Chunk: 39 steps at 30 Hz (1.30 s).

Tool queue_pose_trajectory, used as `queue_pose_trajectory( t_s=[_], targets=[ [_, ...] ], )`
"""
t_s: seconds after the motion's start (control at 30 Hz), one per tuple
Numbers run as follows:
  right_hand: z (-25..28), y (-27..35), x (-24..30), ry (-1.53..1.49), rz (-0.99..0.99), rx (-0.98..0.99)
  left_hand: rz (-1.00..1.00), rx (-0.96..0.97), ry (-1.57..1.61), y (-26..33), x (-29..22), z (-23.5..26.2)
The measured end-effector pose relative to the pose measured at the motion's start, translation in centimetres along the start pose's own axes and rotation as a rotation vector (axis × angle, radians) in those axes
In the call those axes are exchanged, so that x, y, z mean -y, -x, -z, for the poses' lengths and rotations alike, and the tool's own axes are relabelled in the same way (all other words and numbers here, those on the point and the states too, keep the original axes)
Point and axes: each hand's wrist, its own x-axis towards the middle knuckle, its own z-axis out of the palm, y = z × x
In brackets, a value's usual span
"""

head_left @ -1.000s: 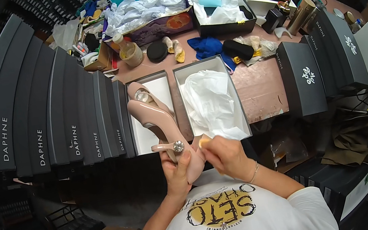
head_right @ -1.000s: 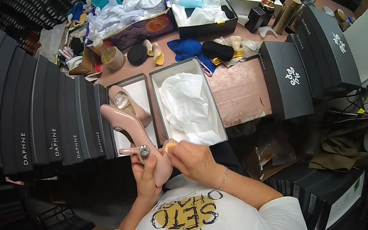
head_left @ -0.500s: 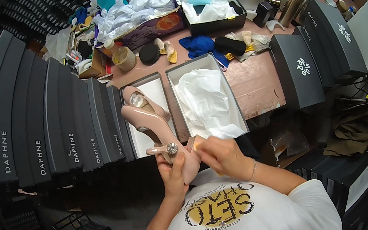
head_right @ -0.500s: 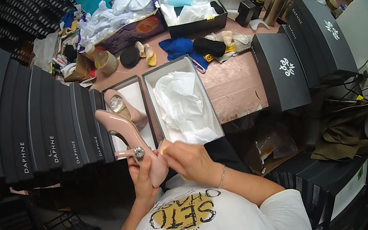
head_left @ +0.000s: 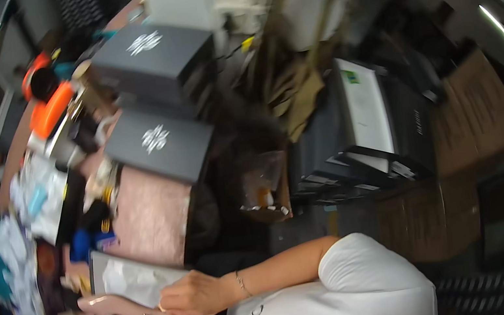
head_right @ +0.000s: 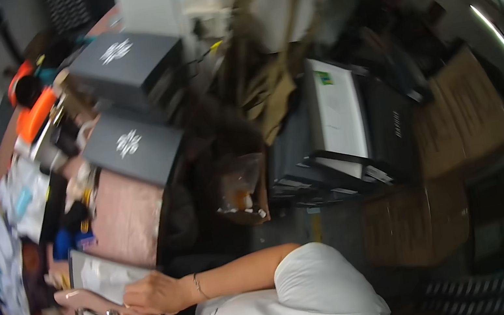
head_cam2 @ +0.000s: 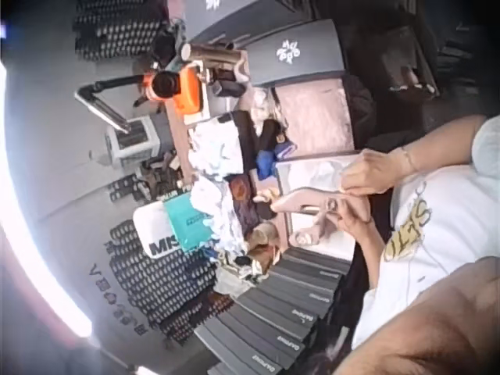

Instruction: The person is cleaning and packaging shoes into boxes using protective paper and foam inserts.

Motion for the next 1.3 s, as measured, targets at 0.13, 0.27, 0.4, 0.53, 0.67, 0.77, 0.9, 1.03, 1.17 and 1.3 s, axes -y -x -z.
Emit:
queue_pose_trajectory(
  t_s=[0.13,0.27,0.4,0.53,0.67,0.77,0.9,1.03,1.17,1.3],
  targets=[
    [2.2,-1.0,0.1,-0.019,-0.088,-0.127,0.001,0.074,-0.257,-1.2,-3.3,-5.9],
    [4.9,-1.1,-0.2,-0.053,-0.143,-0.150,0.006,0.183,-0.220,-2.9,-3.4,-9.4],
    [5.9,-0.9,-2.7,-0.067,-0.153,-0.172,0.038,0.088,-0.228,-3.6,-2.4,-11.9],
    [5.1,-0.3,-5.7,-0.145,-0.225,-0.148,0.056,0.047,-0.314,-5.9,-0.2,-10.9],
    [4.2,-0.4,-8.6,-0.205,-0.265,-0.116,0.034,0.042,-0.338,-8.9,1.6,-9.8],
    [4.1,-0.8,-10.6,-0.177,-0.198,-0.151,0.106,0.004,-0.394,-9.0,0.6,-12.2],
    [3.6,-1.1,-12.7,-0.164,-0.209,-0.195,0.103,-0.033,-0.454,-11.1,1.9,-12.4],
    [1.8,-0.9,-15.4,-0.213,-0.287,-0.171,0.177,-0.088,-0.455,-12.8,2.9,-12.3],
    [0.1,-0.5,-19.5,-0.196,-0.284,-0.159,0.221,-0.155,-0.551,-15.0,4.3,-11.3],
    [-1.6,0.5,-23.8,-0.178,-0.304,-0.207,0.267,-0.194,-0.593,-15.9,5.1,-11.9]
  ],
)
